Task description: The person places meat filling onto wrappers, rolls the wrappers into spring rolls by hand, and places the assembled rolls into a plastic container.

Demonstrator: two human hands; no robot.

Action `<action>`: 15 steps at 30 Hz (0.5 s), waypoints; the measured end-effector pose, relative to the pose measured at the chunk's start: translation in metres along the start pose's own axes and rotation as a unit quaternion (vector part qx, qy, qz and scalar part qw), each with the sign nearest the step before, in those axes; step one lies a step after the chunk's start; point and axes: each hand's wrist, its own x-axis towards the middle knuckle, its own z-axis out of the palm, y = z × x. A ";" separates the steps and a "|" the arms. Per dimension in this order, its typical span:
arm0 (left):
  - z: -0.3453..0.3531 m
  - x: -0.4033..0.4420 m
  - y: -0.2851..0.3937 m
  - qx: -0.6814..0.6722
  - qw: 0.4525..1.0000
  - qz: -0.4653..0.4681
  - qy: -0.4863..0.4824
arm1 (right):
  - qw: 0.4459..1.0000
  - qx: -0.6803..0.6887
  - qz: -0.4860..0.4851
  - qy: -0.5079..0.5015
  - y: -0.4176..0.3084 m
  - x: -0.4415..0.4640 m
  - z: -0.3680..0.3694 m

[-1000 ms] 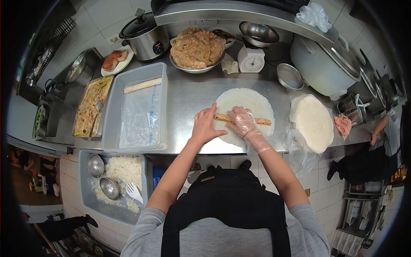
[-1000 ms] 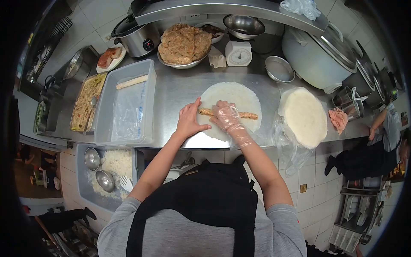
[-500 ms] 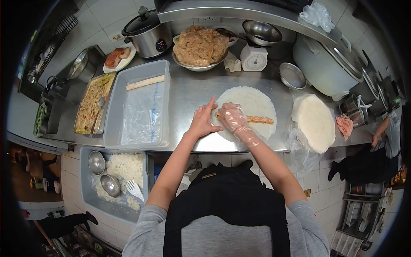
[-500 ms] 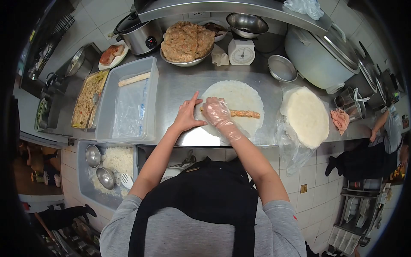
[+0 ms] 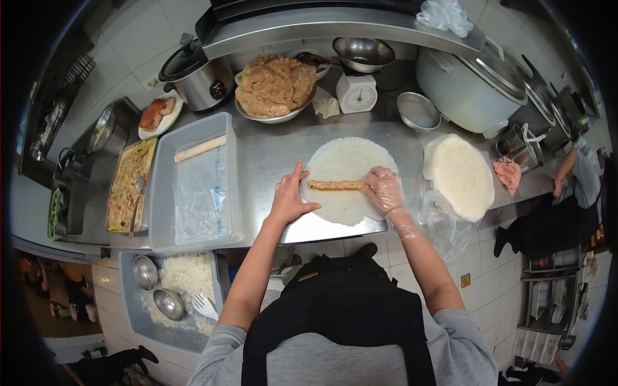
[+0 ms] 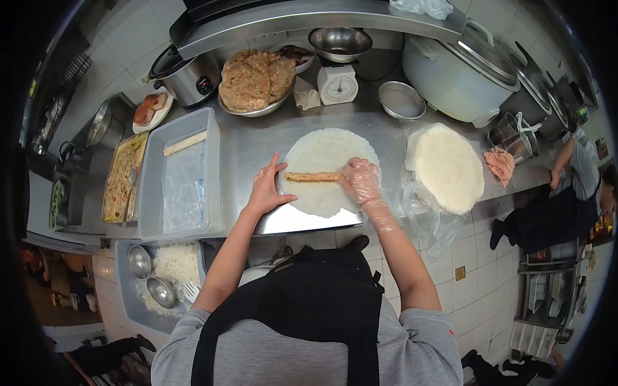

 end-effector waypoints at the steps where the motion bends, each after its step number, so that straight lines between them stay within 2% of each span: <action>1: 0.000 0.000 0.000 0.002 1.000 0.002 0.000 | 1.000 0.005 0.008 0.010 0.008 -0.005 -0.003; 4: 0.001 -0.001 -0.001 0.005 1.000 0.006 0.002 | 0.997 0.071 0.022 -0.010 0.029 -0.010 -0.011; 7: 0.001 -0.001 0.000 0.004 1.000 0.005 0.002 | 0.996 -0.018 -0.022 0.081 0.009 -0.006 -0.005; 10: 0.003 -0.001 -0.002 0.002 1.000 0.010 0.004 | 0.997 -0.036 -0.037 -0.060 -0.048 0.016 -0.008; 15: 0.001 -0.001 -0.001 -0.001 1.000 0.005 0.006 | 0.991 -0.017 -0.085 -0.106 -0.089 0.047 0.035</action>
